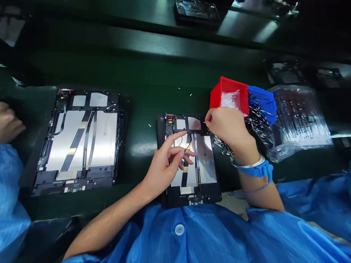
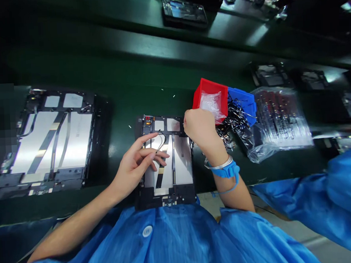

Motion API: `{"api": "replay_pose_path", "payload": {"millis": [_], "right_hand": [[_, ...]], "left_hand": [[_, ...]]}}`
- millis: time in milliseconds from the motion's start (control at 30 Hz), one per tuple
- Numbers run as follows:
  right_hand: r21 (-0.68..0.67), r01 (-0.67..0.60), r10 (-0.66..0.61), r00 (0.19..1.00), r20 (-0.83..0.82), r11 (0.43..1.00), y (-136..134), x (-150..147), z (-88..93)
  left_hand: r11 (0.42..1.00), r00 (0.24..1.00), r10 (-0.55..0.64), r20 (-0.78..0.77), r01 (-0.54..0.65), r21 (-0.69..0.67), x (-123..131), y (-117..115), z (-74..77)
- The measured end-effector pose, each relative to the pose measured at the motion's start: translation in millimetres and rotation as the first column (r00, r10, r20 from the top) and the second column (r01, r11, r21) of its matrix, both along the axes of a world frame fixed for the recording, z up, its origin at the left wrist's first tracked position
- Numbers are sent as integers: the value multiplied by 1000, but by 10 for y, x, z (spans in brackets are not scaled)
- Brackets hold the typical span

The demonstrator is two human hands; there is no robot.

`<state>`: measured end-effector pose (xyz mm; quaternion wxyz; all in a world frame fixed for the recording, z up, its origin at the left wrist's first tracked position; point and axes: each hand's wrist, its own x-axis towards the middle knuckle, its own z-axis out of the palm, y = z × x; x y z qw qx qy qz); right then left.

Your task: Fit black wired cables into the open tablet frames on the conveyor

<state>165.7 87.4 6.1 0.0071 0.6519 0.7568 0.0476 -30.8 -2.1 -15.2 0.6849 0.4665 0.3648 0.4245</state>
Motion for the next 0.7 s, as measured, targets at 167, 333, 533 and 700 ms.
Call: {"api": "replay_pose_path", "payload": {"millis": [167,333,533,700], "right_hand": [[-42,64,-67,995,-74,997,38,97,155],[254,342,-301,935,-187,905,-2,471,276],[83,188,-152,934,-323,979,-166,251,62],[-162,431,-458,862,-217,888,-233,47,-152]], "left_hand": [[1000,1000,10,11,-10,3,-14,-6,16],[1000,998,24,53,-23,-15,-36,-1,34],[1000,997,23,73,-21,-19,-23,-15,39],[999,998,20,52,-19,-29,-23,-14,33]]}}
